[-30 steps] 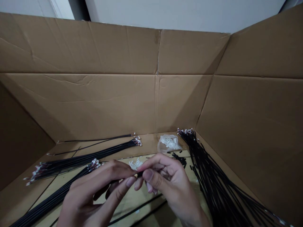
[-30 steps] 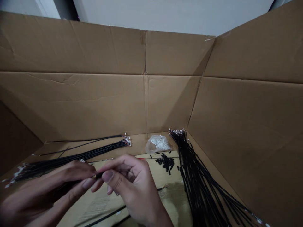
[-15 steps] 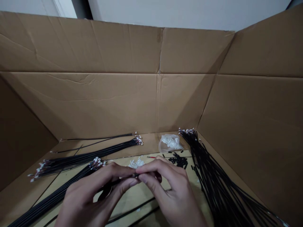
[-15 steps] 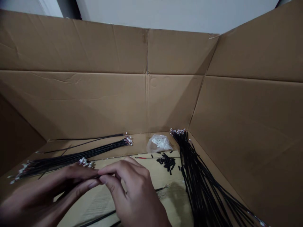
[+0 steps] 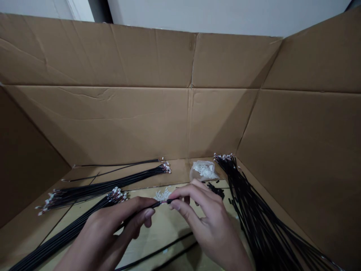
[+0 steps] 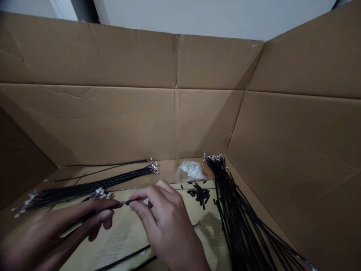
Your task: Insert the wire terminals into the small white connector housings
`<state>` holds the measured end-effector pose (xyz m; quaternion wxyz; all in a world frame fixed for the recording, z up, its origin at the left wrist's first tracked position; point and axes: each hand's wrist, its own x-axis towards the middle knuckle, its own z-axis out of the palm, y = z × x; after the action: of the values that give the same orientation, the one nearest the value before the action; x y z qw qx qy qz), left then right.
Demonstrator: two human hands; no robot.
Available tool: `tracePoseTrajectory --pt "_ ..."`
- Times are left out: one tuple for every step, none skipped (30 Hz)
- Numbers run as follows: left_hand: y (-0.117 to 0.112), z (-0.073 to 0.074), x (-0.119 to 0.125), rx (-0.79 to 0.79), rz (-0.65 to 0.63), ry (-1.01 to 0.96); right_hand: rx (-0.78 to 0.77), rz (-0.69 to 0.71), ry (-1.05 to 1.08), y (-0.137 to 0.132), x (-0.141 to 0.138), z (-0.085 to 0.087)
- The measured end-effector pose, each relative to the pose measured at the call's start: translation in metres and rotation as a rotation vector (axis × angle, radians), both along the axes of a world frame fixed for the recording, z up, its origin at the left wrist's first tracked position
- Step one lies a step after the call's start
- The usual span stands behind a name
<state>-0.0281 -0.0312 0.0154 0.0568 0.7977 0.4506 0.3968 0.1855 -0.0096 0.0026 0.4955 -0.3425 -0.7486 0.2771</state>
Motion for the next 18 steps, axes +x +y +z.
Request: tracePoseTrajectory --pt "0.001 0.003 0.002 0.021 -0.017 -0.010 0.017 0.012 -0.013 0.000 -0.001 0.000" --pt "0.003 0.005 0.005 0.036 -0.038 -0.012 0.037 0.019 -0.023 0.000 -0.001 0.000" --pt "0.004 0.007 0.008 0.048 -0.056 -0.011 0.058 0.021 -0.032 0.000 -0.002 0.001" --pt "0.005 0.009 0.011 0.064 -0.064 -0.009 0.080 0.016 -0.039 0.000 -0.002 0.001" --pt "0.006 0.009 0.013 0.088 -0.076 -0.005 0.098 0.008 -0.048 0.000 -0.002 0.002" --pt "0.006 0.009 0.015 0.109 -0.088 0.002 0.113 -0.005 -0.055 0.000 -0.001 0.003" --pt "0.005 0.009 0.017 0.127 -0.092 0.015 0.124 -0.021 -0.061 0.000 0.000 0.003" --pt "0.005 0.007 0.017 0.145 -0.089 0.032 0.130 -0.034 -0.068 -0.001 0.001 0.003" --pt "0.004 0.006 0.018 0.160 -0.078 0.052 0.132 -0.044 -0.077 -0.001 0.002 0.003" --pt "0.003 0.004 0.017 0.172 -0.066 0.078 0.133 -0.052 -0.087 -0.002 0.003 0.003" --pt "0.002 0.002 0.017 0.181 -0.055 0.105 0.132 -0.056 -0.097 -0.002 0.004 0.002" --pt "0.001 0.000 0.016 0.193 -0.047 0.131 0.130 -0.059 -0.107 -0.002 0.005 0.002" --pt "0.000 -0.002 0.015 0.202 -0.045 0.154 0.126 -0.059 -0.114 -0.001 0.006 0.003" --pt "-0.001 -0.004 0.014 0.214 -0.047 0.172 0.123 -0.054 -0.119 -0.001 0.006 0.003" --pt "-0.001 -0.006 0.013 0.220 -0.051 0.189 0.117 -0.046 -0.121 0.000 0.006 0.004" --pt "-0.002 -0.007 0.013 0.226 -0.052 0.204 0.109 -0.035 -0.124 0.001 0.006 0.005" --pt "-0.002 -0.009 0.013 0.226 -0.046 0.213 0.100 -0.024 -0.125 0.001 0.006 0.005" --pt "-0.002 -0.009 0.013 0.222 -0.039 0.215 0.091 -0.015 -0.126 0.002 0.005 0.006"
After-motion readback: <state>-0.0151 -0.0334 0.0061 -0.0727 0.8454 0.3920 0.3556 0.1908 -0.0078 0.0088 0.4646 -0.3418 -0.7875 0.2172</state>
